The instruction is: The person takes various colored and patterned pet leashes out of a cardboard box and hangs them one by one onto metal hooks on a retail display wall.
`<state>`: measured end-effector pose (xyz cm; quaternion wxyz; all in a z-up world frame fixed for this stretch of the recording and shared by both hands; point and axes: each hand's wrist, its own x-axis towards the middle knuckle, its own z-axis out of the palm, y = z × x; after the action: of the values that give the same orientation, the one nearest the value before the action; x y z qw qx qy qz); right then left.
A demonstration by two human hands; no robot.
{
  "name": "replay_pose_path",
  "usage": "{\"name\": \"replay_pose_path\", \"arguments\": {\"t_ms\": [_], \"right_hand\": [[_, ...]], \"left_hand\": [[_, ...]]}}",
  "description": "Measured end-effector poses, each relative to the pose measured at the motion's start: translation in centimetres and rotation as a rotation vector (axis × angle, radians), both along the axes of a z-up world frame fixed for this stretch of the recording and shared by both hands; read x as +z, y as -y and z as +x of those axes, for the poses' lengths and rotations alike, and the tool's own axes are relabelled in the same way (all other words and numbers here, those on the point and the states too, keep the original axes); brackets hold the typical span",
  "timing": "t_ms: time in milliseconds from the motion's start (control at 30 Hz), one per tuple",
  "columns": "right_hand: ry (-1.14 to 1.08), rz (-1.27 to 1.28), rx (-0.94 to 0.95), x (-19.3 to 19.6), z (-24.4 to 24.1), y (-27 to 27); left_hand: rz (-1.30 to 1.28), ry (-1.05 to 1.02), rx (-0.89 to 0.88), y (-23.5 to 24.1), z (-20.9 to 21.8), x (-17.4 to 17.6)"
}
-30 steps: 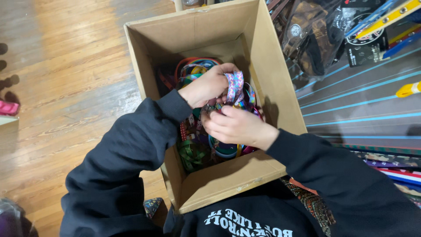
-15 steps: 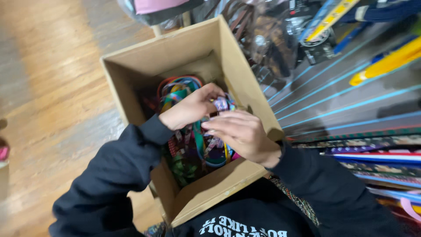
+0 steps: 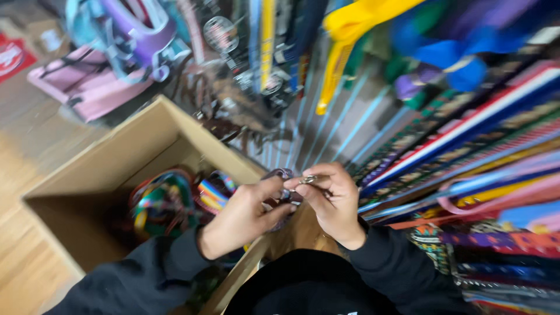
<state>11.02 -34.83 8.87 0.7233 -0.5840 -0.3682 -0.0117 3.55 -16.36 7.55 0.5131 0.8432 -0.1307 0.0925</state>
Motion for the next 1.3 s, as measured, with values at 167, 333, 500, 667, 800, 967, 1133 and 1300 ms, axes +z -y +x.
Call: {"name": "replay_pose_path", "arguments": {"t_ms": [167, 333, 500, 667, 800, 967, 1133, 1300], "right_hand": [[0.098, 0.061, -0.254, 3.5, 0.8, 5.1], [0.249, 0.094, -0.502, 8.6, 1.7, 9.2], [0.386, 0.157, -0.659, 13.0, 2.9, 11.7], [0.411, 0.149, -0.768, 15.1, 5.8, 14.1], [0.435, 0.174, -0.821, 17.1, 6.2, 14.1], [0.393, 0.133, -0.923, 18.0, 7.7, 14.5], [0.446, 0.083, -0.959, 19.0, 7.5, 14.0], [0.488, 0.023, -1.014, 18.6, 8.1, 13.6]], "left_hand": [[-0.085, 0.071, -0.126, 5.4, 3.6, 4.5], [-0.187, 0.174, -0.217, 10.2, 6.9, 9.3], [-0.276, 0.275, -0.3, 13.8, 10.4, 13.1], [-0.38, 0.422, -0.338, 16.9, 15.4, 15.1], [-0.304, 0.459, -0.356, 18.0, 16.8, 17.2], [-0.405, 0.388, -0.371, 19.1, 18.7, 17.4], [-0.354, 0.45, -0.36, 19.2, 19.3, 17.9], [-0.37, 0.446, -0.337, 19.4, 20.7, 16.4]]}}
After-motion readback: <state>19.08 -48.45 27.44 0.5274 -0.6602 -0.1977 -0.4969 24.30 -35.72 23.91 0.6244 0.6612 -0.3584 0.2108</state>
